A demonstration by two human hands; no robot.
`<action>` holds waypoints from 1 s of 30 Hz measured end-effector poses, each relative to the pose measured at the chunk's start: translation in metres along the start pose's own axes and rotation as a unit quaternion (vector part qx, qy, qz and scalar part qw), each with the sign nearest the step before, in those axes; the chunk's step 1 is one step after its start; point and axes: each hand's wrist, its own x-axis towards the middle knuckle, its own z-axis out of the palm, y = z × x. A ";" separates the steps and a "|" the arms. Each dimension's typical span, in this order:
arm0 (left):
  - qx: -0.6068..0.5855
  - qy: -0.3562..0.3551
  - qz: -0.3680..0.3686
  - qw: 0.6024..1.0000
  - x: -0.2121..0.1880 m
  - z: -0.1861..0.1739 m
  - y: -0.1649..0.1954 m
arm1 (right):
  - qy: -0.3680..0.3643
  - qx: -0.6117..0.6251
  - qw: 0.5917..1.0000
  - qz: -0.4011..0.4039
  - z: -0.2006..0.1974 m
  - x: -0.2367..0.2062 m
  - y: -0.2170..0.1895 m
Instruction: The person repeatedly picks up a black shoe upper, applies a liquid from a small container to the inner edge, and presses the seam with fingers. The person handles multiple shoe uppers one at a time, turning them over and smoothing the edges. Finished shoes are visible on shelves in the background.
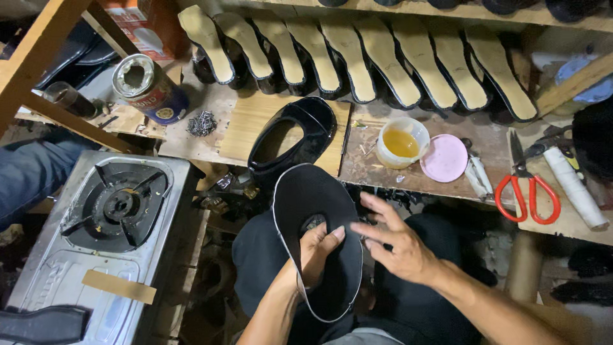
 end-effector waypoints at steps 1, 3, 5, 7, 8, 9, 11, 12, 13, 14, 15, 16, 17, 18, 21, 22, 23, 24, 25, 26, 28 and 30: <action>-0.024 0.007 0.001 1.000 0.002 0.001 0.000 | 0.002 -0.007 1.000 -0.007 0.002 -0.005 0.001; -0.044 0.033 0.002 0.999 0.005 0.001 0.001 | 0.009 -0.024 0.999 -0.040 0.006 -0.016 -0.001; -0.035 0.070 0.000 0.997 0.007 -0.002 0.001 | 0.024 -0.042 0.996 -0.076 0.007 -0.023 -0.002; -0.029 0.025 0.009 0.999 0.010 -0.008 -0.003 | 0.048 -0.060 0.990 -0.116 0.008 -0.027 -0.007; -0.026 0.003 0.013 1.000 0.011 -0.011 -0.006 | 0.049 -0.072 0.988 -0.131 0.008 -0.029 -0.011; -0.025 0.010 0.006 1.000 0.013 -0.015 -0.009 | 0.050 -0.085 0.984 -0.146 0.009 -0.030 -0.015; -0.022 0.021 -0.010 0.999 0.019 -0.022 -0.019 | 0.058 -0.096 0.980 -0.166 0.010 -0.032 -0.023; -0.047 0.017 0.015 0.999 0.021 -0.025 -0.025 | 0.064 -0.096 0.978 -0.173 0.011 -0.033 -0.028; -0.073 0.013 0.039 0.997 0.023 -0.026 -0.030 | 0.070 -0.095 0.977 -0.180 0.011 -0.033 -0.031; -0.098 0.009 0.065 0.993 0.025 -0.027 -0.034 | 0.057 -0.095 0.976 -0.188 0.011 -0.033 -0.034; -0.084 0.006 0.053 0.995 0.025 -0.028 -0.036 | 0.045 -0.095 0.975 -0.195 0.010 -0.033 -0.036; -0.070 0.003 0.040 0.997 0.024 -0.028 -0.036 | 0.033 -0.095 0.974 -0.202 0.009 -0.032 -0.037; -0.056 -0.002 0.028 0.998 0.022 -0.026 -0.035 | 0.038 -0.104 0.974 -0.198 0.009 -0.031 -0.038; -0.049 0.003 0.008 0.999 0.020 -0.023 -0.031 | 0.044 -0.114 0.973 -0.194 0.008 -0.029 -0.037; -0.049 -0.007 -0.027 0.998 0.007 -0.010 -0.012 | 0.089 -0.172 0.963 -0.187 0.003 -0.019 -0.035; -0.064 -0.030 -0.025 0.997 0.001 -0.003 -0.005 | 0.109 -0.196 0.957 -0.185 0.000 -0.014 -0.033; -0.079 -0.053 -0.023 0.995 -0.005 0.002 0.001 | 0.119 -0.216 0.952 -0.181 -0.004 -0.010 -0.032; -0.066 -0.059 -0.026 0.996 -0.010 0.007 0.007 | 0.129 -0.236 0.947 -0.176 -0.010 -0.007 -0.031; -0.053 -0.066 -0.029 0.996 -0.016 0.011 0.010 | 0.139 -0.257 0.941 -0.171 -0.015 -0.005 -0.031; -0.040 -0.072 -0.032 0.996 -0.019 0.014 0.013 | 0.147 -0.270 0.936 -0.174 -0.018 -0.003 -0.032; -0.033 -0.075 -0.033 0.996 -0.022 0.017 0.014 | 0.161 -0.295 0.924 -0.180 -0.022 -0.001 -0.035; -0.042 -0.080 -0.023 0.996 -0.022 0.015 0.010 | 0.151 -0.290 0.924 -0.199 -0.021 -0.001 -0.039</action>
